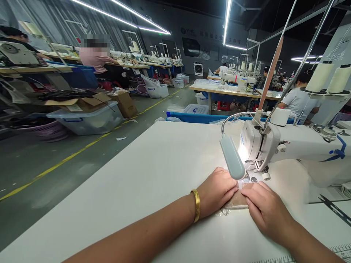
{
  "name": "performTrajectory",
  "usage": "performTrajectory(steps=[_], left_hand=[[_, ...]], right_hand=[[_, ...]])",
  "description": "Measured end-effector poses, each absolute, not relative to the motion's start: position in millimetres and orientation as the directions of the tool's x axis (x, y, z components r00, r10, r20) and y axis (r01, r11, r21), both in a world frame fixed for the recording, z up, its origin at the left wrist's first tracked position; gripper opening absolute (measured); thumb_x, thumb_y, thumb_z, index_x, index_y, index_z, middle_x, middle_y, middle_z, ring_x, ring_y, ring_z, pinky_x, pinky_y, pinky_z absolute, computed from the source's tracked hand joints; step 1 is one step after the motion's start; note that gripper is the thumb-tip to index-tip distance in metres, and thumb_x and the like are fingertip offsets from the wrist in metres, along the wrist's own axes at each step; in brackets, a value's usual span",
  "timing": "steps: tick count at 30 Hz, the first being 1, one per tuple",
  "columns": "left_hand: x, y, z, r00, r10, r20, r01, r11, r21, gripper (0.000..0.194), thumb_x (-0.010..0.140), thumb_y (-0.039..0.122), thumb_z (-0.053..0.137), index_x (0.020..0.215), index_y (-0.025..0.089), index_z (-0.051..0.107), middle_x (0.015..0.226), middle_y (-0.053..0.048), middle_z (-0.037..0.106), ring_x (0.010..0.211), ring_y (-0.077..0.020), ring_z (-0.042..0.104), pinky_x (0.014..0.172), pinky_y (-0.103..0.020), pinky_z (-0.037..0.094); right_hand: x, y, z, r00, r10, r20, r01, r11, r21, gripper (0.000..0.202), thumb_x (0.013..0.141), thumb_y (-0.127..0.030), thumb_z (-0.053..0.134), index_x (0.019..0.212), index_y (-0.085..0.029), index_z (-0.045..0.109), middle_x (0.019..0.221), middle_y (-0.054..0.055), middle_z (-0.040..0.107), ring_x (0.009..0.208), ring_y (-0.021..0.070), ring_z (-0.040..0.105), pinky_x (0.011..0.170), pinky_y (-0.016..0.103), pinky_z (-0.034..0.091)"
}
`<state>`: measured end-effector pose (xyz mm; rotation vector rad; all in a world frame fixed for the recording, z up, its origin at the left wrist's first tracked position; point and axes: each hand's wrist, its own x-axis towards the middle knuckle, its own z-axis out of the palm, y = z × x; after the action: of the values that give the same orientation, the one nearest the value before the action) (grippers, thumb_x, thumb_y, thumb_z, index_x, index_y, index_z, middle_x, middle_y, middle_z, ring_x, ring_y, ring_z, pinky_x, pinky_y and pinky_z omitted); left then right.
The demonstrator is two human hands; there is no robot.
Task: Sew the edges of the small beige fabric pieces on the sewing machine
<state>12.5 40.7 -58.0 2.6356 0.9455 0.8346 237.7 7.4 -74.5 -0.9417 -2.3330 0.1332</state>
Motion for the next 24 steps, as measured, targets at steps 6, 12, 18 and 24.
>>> performTrajectory(steps=[6, 12, 18, 24], left_hand=[[12.9, 40.3, -57.5, 0.623, 0.637, 0.454, 0.515, -0.771, 0.375, 0.021, 0.1, 0.012, 0.05, 0.082, 0.019, 0.059, 0.092, -0.002, 0.072, 0.086, -0.0173, 0.066, 0.082, -0.033, 0.049], [15.8, 38.6, -57.8, 0.695, 0.544, 0.47, 0.497, -0.836, 0.234, 0.028, 0.099, 0.005, 0.046, 0.078, 0.019, 0.057, 0.085, -0.002, 0.07, 0.081, -0.0174, 0.064, 0.078, -0.033, 0.048], [15.2, 36.3, -60.3, 0.721, 0.482, 0.498, 0.469, -0.868, 0.16, 0.026, 0.098, 0.006, 0.047, 0.079, 0.019, 0.06, 0.086, -0.004, 0.069, 0.08, -0.0186, 0.062, 0.077, -0.034, 0.049], [14.0, 34.2, -61.7, 0.72, 0.482, 0.499, 0.472, -0.867, 0.156, 0.026, 0.099, 0.009, 0.047, 0.083, 0.019, 0.065, 0.083, -0.006, 0.069, 0.078, -0.0205, 0.062, 0.077, -0.037, 0.05]], right_hand=[[236.7, 7.2, -75.4, -0.57, 0.656, 0.495, 0.609, 0.742, -0.281, 0.034, 0.095, -0.003, 0.041, 0.115, -0.021, 0.062, 0.084, 0.005, 0.061, 0.075, 0.0234, 0.051, 0.061, 0.033, 0.04], [236.0, 6.9, -75.5, -0.581, 0.662, 0.474, 0.615, 0.738, -0.277, 0.033, 0.092, -0.001, 0.04, 0.107, -0.02, 0.063, 0.08, 0.004, 0.058, 0.072, 0.0221, 0.047, 0.061, 0.033, 0.039], [235.8, 8.0, -76.9, -0.588, 0.632, 0.505, 0.604, 0.758, -0.245, 0.033, 0.093, -0.001, 0.04, 0.109, -0.019, 0.063, 0.081, 0.005, 0.058, 0.074, 0.0223, 0.048, 0.063, 0.034, 0.04], [235.9, 8.4, -75.2, -0.588, 0.621, 0.518, 0.614, 0.76, -0.214, 0.033, 0.094, -0.002, 0.039, 0.107, -0.02, 0.063, 0.081, 0.005, 0.06, 0.072, 0.0221, 0.049, 0.061, 0.034, 0.041]])
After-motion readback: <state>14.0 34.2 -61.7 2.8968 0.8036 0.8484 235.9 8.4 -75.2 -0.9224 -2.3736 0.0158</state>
